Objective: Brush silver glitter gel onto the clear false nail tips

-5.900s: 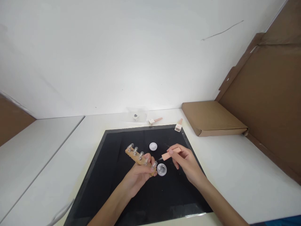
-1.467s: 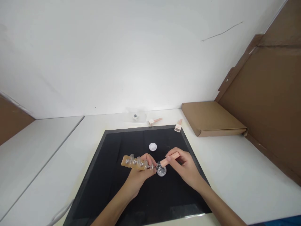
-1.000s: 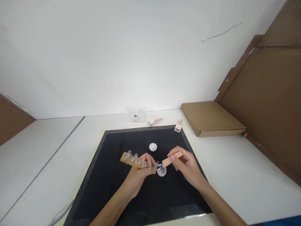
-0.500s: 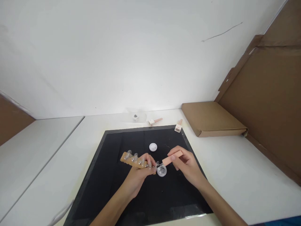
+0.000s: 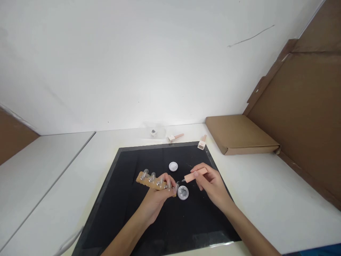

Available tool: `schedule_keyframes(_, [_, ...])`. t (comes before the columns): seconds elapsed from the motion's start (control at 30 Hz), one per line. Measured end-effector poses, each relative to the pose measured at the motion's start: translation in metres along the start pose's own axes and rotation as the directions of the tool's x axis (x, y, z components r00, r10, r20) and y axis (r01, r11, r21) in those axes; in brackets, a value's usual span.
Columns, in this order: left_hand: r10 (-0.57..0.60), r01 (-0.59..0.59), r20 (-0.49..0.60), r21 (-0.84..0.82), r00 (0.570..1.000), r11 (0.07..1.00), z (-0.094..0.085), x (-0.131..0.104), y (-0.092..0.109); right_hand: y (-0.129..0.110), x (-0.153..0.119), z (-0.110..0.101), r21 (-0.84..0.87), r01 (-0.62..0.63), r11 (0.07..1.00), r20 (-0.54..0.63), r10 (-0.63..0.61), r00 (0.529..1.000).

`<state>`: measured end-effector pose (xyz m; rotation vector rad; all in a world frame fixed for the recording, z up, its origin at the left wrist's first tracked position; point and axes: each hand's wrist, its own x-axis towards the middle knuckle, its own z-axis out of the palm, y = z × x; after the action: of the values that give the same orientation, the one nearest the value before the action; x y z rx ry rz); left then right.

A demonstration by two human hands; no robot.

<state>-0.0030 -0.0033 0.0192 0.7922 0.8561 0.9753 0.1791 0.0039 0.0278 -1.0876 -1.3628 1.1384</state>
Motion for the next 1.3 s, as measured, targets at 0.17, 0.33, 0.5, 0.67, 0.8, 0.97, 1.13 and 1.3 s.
schedule_keyframes(0.17, [0.007,-0.006,0.023,-0.044,1.0,0.999,-0.0001,0.0007,-0.0004,-0.001,-0.0011,0.0004,0.023,0.0,1.0,0.048,-0.001,0.999])
schedule_keyframes(0.33, [-0.004,0.008,0.053,-0.062,0.999,0.998,-0.0014,0.0009,-0.0024,0.0002,-0.0005,0.0011,0.004,-0.004,1.0,0.048,0.004,0.999])
schedule_keyframes(0.5, [-0.009,0.012,0.061,-0.049,0.998,0.999,-0.001,-0.0018,-0.0013,0.0,0.0018,0.0027,-0.009,-0.003,1.0,-0.013,0.003,1.0])
schedule_keyframes(0.67, [-0.012,0.016,0.064,-0.056,0.998,0.998,-0.0014,-0.0027,-0.0011,0.0017,0.0025,0.0033,-0.011,-0.02,1.0,-0.074,0.019,0.997])
schedule_keyframes(0.8, [-0.009,0.013,0.065,-0.068,0.998,0.998,-0.0005,-0.0027,-0.0004,0.0033,0.0019,0.0026,-0.017,-0.032,0.999,-0.076,0.031,0.997])
schedule_keyframes(0.97, [-0.006,0.011,0.062,-0.078,0.998,0.997,-0.0003,-0.0028,0.0008,0.0024,0.0016,0.0029,-0.011,-0.047,0.999,-0.08,0.046,0.996])
schedule_keyframes(1.13, [-0.004,0.009,0.059,-0.082,0.998,0.997,-0.0004,-0.0024,0.0001,0.0016,0.0014,0.0036,0.001,-0.047,0.999,-0.083,0.047,0.995])
schedule_keyframes(1.3, [-0.015,0.022,0.056,-0.117,0.998,0.993,-0.0016,-0.0023,-0.0013,0.0026,0.0019,0.0031,0.02,-0.05,0.999,-0.093,0.051,0.994])
